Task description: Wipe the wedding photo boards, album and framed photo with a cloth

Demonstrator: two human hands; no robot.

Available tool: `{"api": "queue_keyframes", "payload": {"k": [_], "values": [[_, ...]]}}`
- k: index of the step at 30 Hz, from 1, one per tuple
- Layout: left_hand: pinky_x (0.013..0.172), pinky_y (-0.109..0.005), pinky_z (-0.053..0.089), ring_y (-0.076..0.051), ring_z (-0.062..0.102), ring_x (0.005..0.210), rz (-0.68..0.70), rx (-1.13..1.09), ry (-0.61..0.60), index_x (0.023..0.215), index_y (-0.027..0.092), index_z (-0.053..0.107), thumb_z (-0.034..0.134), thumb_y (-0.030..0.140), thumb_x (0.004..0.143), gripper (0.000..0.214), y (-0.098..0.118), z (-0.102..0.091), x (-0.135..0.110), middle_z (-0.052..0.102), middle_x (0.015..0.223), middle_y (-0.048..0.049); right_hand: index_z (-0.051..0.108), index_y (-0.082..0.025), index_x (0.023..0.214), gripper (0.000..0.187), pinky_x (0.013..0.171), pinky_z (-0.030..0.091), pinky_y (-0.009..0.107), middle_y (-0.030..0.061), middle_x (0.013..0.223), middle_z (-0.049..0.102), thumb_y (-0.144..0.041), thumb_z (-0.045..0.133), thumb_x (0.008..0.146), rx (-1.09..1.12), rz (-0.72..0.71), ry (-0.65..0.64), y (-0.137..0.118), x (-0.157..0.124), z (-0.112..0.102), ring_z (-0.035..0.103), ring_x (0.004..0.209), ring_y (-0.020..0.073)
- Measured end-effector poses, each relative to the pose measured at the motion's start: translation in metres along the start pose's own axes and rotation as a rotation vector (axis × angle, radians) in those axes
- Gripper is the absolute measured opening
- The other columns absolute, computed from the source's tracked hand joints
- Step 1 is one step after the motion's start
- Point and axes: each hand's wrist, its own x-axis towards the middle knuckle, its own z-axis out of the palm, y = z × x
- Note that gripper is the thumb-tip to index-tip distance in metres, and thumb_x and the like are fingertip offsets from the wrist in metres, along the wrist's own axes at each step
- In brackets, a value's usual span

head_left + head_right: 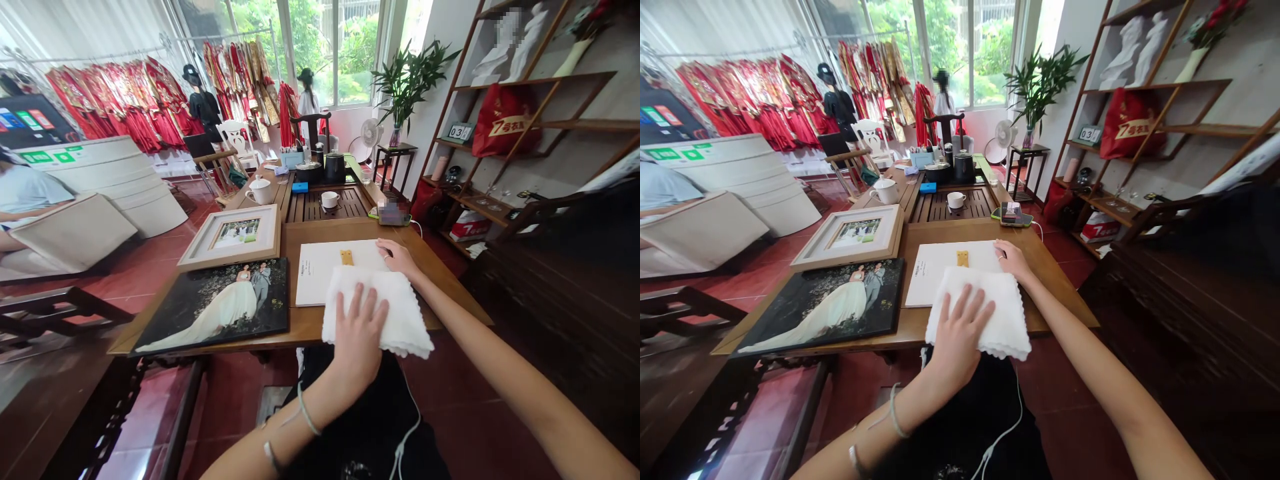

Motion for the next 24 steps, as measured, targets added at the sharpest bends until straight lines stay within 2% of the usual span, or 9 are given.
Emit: {"api": "queue_keyframes", "payload": {"k": [3, 6, 8, 14, 19, 22, 24], "values": [[0.116, -0.059, 0.023, -0.03, 0.019, 0.146, -0.11, 0.001, -0.003, 0.141, 0.032, 0.042, 0.044, 0.0, 0.078, 0.071, -0.022, -0.012, -0.013, 0.036, 0.154, 0.0032, 0.071, -0.017, 0.108, 0.032, 0.11, 0.038, 0.045, 0.0111, 0.13, 0.062, -0.015, 0.051, 0.082, -0.021, -0.004, -0.008, -0.001, -0.001, 0.0, 0.056, 0.123, 0.025], [0.115, -0.06, 0.023, -0.033, 0.018, 0.146, -0.289, 0.037, 0.002, 0.142, 0.03, 0.042, 0.044, -0.005, 0.074, 0.076, -0.047, -0.02, -0.011, 0.038, 0.153, -0.0004, 0.07, -0.016, 0.109, 0.032, 0.11, 0.037, 0.044, 0.0117, 0.131, 0.062, -0.015, 0.051, 0.083, -0.033, -0.008, -0.018, -0.003, -0.001, 0.0, 0.056, 0.124, 0.0247], [0.114, -0.063, 0.02, -0.035, 0.016, 0.146, -0.341, 0.043, -0.007, 0.142, 0.028, 0.042, 0.046, -0.006, 0.071, 0.079, -0.062, -0.022, -0.002, 0.037, 0.153, -0.0039, 0.07, -0.016, 0.11, 0.033, 0.111, 0.037, 0.044, 0.0123, 0.132, 0.061, -0.015, 0.051, 0.083, -0.036, -0.009, -0.022, -0.003, -0.001, -0.001, 0.055, 0.124, 0.0247], [0.11, -0.068, 0.023, -0.038, 0.017, 0.145, -0.282, -0.002, -0.091, 0.143, 0.026, 0.039, 0.046, -0.001, 0.074, 0.075, -0.099, -0.026, 0.048, 0.037, 0.153, -0.0055, 0.071, -0.019, 0.108, 0.03, 0.11, 0.037, 0.045, 0.0102, 0.131, 0.062, -0.02, 0.054, 0.083, -0.039, -0.016, -0.042, -0.004, -0.001, -0.005, 0.056, 0.124, 0.0247], [0.11, -0.066, 0.024, -0.036, 0.02, 0.144, -0.28, 0.001, -0.079, 0.142, 0.026, 0.042, 0.042, 0.0, 0.078, 0.069, -0.131, -0.024, 0.096, 0.038, 0.152, -0.0054, 0.071, -0.019, 0.109, 0.03, 0.111, 0.037, 0.046, 0.0103, 0.13, 0.063, -0.023, 0.054, 0.084, -0.044, -0.015, -0.043, -0.005, 0.0, -0.006, 0.056, 0.124, 0.025], [0.11, -0.066, 0.021, -0.035, 0.018, 0.145, -0.293, 0.013, -0.065, 0.141, 0.026, 0.042, 0.041, -0.001, 0.078, 0.069, -0.141, -0.021, 0.11, 0.038, 0.152, -0.0053, 0.07, -0.019, 0.111, 0.031, 0.11, 0.038, 0.046, 0.0093, 0.131, 0.063, -0.023, 0.054, 0.084, -0.047, -0.013, -0.035, -0.005, 0.0, -0.006, 0.056, 0.124, 0.0245], [0.11, -0.066, 0.021, -0.035, 0.018, 0.145, -0.288, 0.017, -0.071, 0.141, 0.028, 0.042, 0.041, -0.002, 0.077, 0.071, -0.142, -0.02, 0.109, 0.038, 0.152, -0.0044, 0.07, -0.02, 0.111, 0.032, 0.11, 0.038, 0.045, 0.0087, 0.131, 0.062, -0.022, 0.053, 0.084, -0.048, -0.011, -0.028, -0.006, -0.001, -0.005, 0.056, 0.124, 0.024]]}}
